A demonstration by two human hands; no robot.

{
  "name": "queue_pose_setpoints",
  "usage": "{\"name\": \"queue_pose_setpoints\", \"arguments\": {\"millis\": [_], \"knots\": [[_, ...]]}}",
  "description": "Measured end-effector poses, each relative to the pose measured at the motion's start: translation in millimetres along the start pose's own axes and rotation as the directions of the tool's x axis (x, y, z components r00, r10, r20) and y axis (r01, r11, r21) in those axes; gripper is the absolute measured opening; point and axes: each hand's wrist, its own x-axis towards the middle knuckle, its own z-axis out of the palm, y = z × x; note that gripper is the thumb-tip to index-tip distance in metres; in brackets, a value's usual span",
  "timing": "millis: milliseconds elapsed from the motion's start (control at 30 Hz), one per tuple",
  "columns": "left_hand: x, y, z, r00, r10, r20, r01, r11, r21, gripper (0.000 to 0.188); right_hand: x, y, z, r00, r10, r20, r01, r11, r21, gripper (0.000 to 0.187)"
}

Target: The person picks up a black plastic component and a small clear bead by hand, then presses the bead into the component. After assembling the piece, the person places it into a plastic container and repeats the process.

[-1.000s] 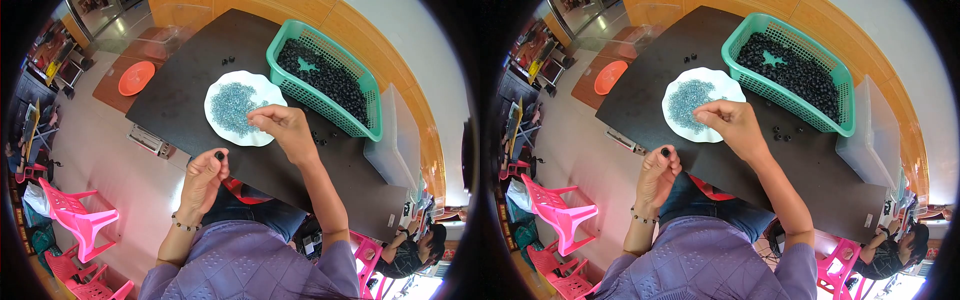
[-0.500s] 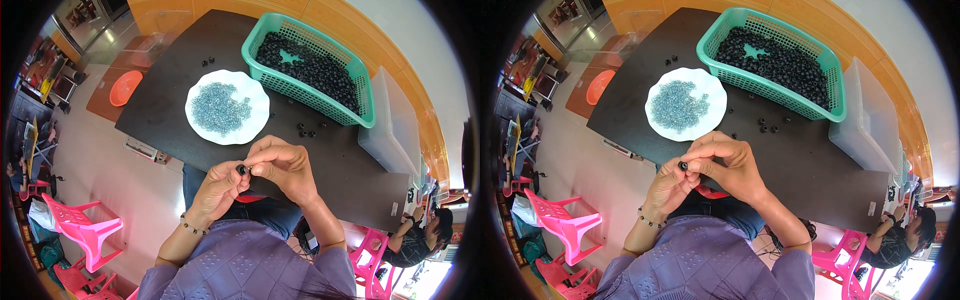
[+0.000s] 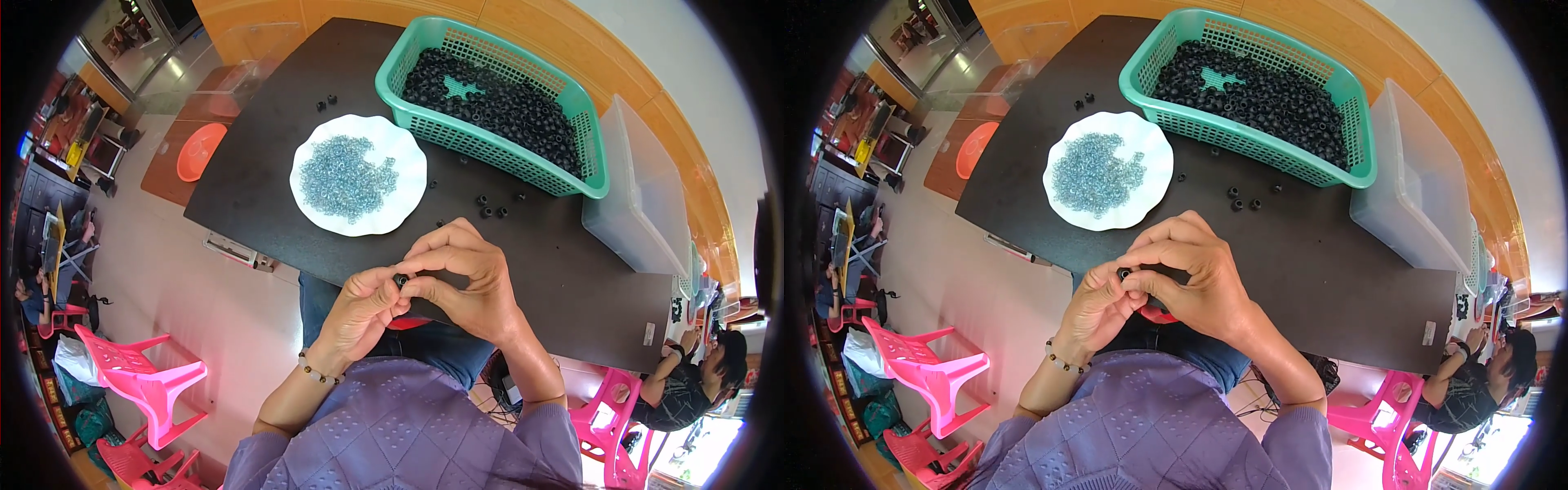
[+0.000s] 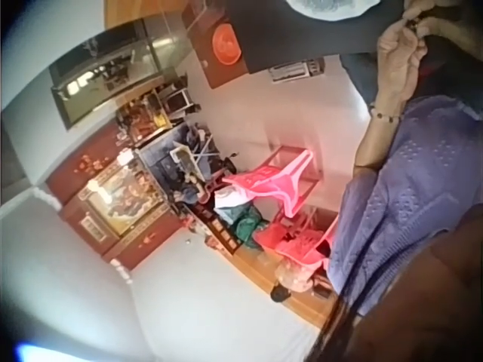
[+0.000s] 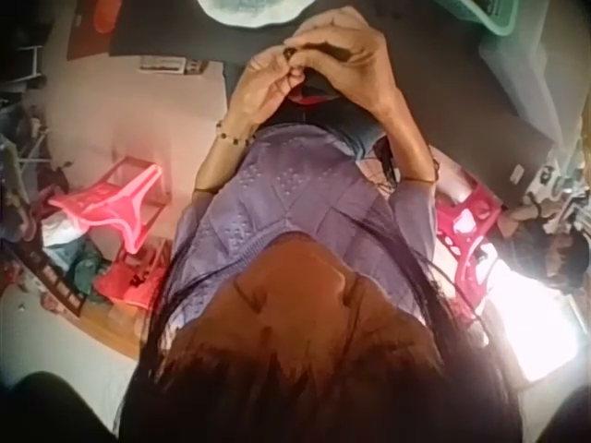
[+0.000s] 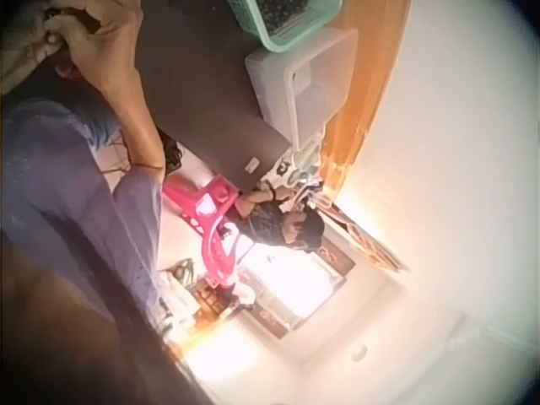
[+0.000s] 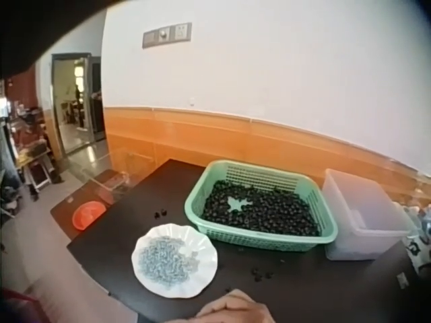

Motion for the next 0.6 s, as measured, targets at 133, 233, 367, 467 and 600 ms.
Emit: {"name": "queue_pose_setpoints", "arguments": {"millis": [133,233,367,467,600], "knots": [[3,-2,4,0.995,-0.079,0.068,0.085,0.993,-0.083,0.025,-1,1,-11,0.999,0.011,0.036,-0.012,0.999,0.041,0.023],[2,0,9,0.991,-0.117,0.065,0.121,0.991,-0.063,0.026,-9,8,-27,0.984,0.165,-0.063,-0.151,0.972,0.182,0.017],[2,4,7,0.997,-0.079,0.012,0.078,0.997,0.027,0.027,-11,39,-57,0.939,0.286,-0.193,-0.289,0.957,0.01,0.012],[5,4,6,0.998,-0.066,0.009,0.066,0.996,0.06,0.028,-19,51,-71,0.946,0.244,-0.212,-0.319,0.807,-0.497,0.013],[7,2,4,0.998,-0.064,-0.01,0.065,0.997,0.044,0.027,-22,59,-60,0.974,0.195,-0.119,-0.228,0.85,-0.474,0.015]]}}
